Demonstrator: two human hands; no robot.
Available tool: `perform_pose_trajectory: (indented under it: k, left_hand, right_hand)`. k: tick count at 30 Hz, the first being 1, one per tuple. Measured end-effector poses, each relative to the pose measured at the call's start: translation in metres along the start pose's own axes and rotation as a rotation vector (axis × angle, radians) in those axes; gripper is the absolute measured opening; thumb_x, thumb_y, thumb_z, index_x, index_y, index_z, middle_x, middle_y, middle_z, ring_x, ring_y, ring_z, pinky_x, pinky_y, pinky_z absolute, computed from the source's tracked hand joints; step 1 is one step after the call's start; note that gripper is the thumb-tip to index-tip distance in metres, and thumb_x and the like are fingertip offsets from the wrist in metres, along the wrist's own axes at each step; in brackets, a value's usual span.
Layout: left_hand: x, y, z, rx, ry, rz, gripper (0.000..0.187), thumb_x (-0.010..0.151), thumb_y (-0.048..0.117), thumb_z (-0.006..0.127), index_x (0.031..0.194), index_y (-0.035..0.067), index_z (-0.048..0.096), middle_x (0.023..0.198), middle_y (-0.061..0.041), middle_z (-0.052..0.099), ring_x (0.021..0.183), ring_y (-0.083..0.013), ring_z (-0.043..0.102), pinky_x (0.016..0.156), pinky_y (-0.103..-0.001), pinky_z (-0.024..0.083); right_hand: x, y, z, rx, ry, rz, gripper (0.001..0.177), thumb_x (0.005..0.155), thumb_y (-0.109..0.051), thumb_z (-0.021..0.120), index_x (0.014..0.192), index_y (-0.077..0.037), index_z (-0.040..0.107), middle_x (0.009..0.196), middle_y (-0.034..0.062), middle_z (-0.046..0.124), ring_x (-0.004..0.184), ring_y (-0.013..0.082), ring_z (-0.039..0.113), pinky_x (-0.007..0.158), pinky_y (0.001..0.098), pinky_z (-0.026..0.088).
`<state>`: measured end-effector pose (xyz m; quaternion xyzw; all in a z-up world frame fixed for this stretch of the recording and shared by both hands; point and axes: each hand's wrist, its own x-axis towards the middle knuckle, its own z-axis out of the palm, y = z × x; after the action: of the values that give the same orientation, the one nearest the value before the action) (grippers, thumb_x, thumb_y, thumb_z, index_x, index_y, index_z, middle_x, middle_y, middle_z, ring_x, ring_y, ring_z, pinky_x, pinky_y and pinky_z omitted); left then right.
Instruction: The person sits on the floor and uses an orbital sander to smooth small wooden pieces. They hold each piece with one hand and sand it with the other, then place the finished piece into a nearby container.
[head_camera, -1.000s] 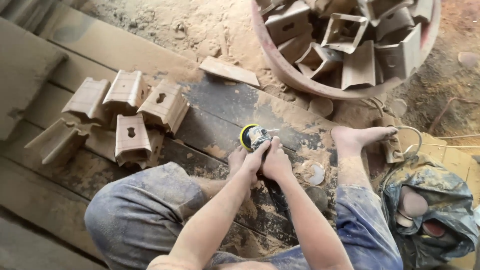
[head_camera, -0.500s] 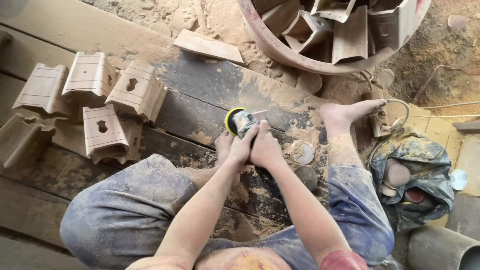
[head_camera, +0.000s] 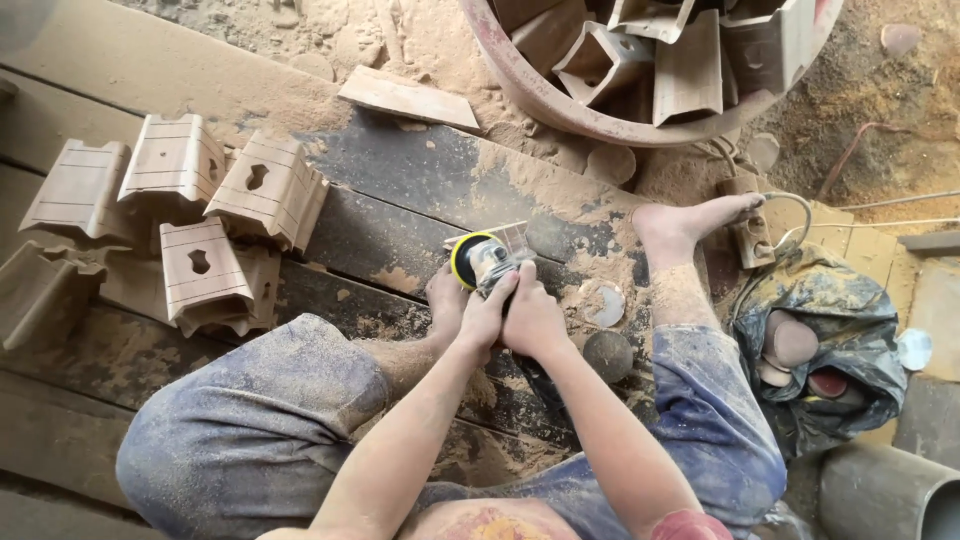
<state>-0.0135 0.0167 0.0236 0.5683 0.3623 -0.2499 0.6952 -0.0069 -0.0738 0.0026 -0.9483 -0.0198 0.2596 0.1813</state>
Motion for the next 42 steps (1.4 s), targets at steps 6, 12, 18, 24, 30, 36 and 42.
perform_pose_trajectory:
  k: [6,12,18,24,30,36,42]
  left_hand:
    - [0.040,-0.019,0.037,0.195,-0.146,0.019,0.085,0.070,0.074,0.077,0.124,0.009,0.072,0.128,-0.018,0.069,0.129,-0.0308,0.060,0.109,-0.046,0.048]
    - [0.024,-0.034,0.002,-0.036,-0.021,0.036,0.064,0.081,0.059,0.077,0.120,0.008,0.075,0.119,-0.019,0.073,0.119,-0.0280,0.065,0.100,-0.042,0.052]
    - [0.064,-0.038,0.038,0.126,-0.140,-0.014,0.085,0.071,0.073,0.081,0.127,0.011,0.070,0.130,-0.017,0.068,0.128,-0.0299,0.061,0.104,-0.046,0.052]
    - [0.014,-0.021,0.003,0.047,-0.044,-0.006,0.075,0.079,0.065,0.075,0.127,0.008,0.071,0.132,-0.022,0.068,0.132,-0.0324,0.059,0.107,-0.046,0.049]
    - [0.024,-0.017,0.035,0.086,-0.129,-0.021,0.078,0.074,0.070,0.077,0.126,0.012,0.072,0.132,-0.016,0.068,0.131,-0.0294,0.059,0.106,-0.047,0.050]
    - [-0.006,0.018,0.020,0.065,-0.086,-0.027,0.087,0.076,0.068,0.073,0.135,0.005,0.065,0.141,-0.023,0.062,0.139,-0.0325,0.052,0.112,-0.050,0.046]
    - [0.008,0.023,0.015,0.008,-0.047,-0.024,0.090,0.077,0.070,0.072,0.137,0.003,0.063,0.139,-0.022,0.063,0.135,-0.0322,0.056,0.106,-0.048,0.050]
  right_hand:
    - [0.013,0.061,-0.001,0.031,0.103,0.117,0.051,0.093,-0.029,0.037,0.134,-0.002,0.024,0.107,0.0282,0.064,0.099,0.0546,0.068,0.090,0.0606,0.055]
    - [0.000,0.016,0.014,0.027,0.027,0.036,0.050,0.096,-0.032,0.038,0.136,-0.004,0.027,0.103,0.0264,0.064,0.099,0.0525,0.069,0.089,0.0594,0.057]
    - [0.015,0.062,0.000,0.027,0.099,0.126,0.050,0.094,-0.031,0.038,0.133,-0.003,0.024,0.108,0.0278,0.064,0.101,0.0531,0.068,0.092,0.0586,0.056]
    - [-0.018,-0.001,-0.011,0.042,0.023,0.039,0.049,0.096,-0.021,0.035,0.139,0.001,0.026,0.107,0.0283,0.064,0.103,0.0533,0.068,0.091,0.0594,0.056]
    - [-0.015,0.021,-0.028,0.103,0.070,0.112,0.044,0.096,-0.027,0.035,0.131,0.000,0.028,0.108,0.0313,0.064,0.104,0.0546,0.067,0.094,0.0623,0.053]
    - [-0.001,0.001,-0.028,0.005,0.032,0.108,0.047,0.096,-0.026,0.034,0.137,-0.003,0.028,0.111,0.0260,0.065,0.107,0.0512,0.068,0.094,0.0617,0.053]
    - [-0.001,-0.023,-0.052,0.001,-0.045,0.090,0.046,0.096,-0.027,0.033,0.136,-0.005,0.027,0.116,0.0275,0.062,0.111,0.0544,0.065,0.097,0.0619,0.052]
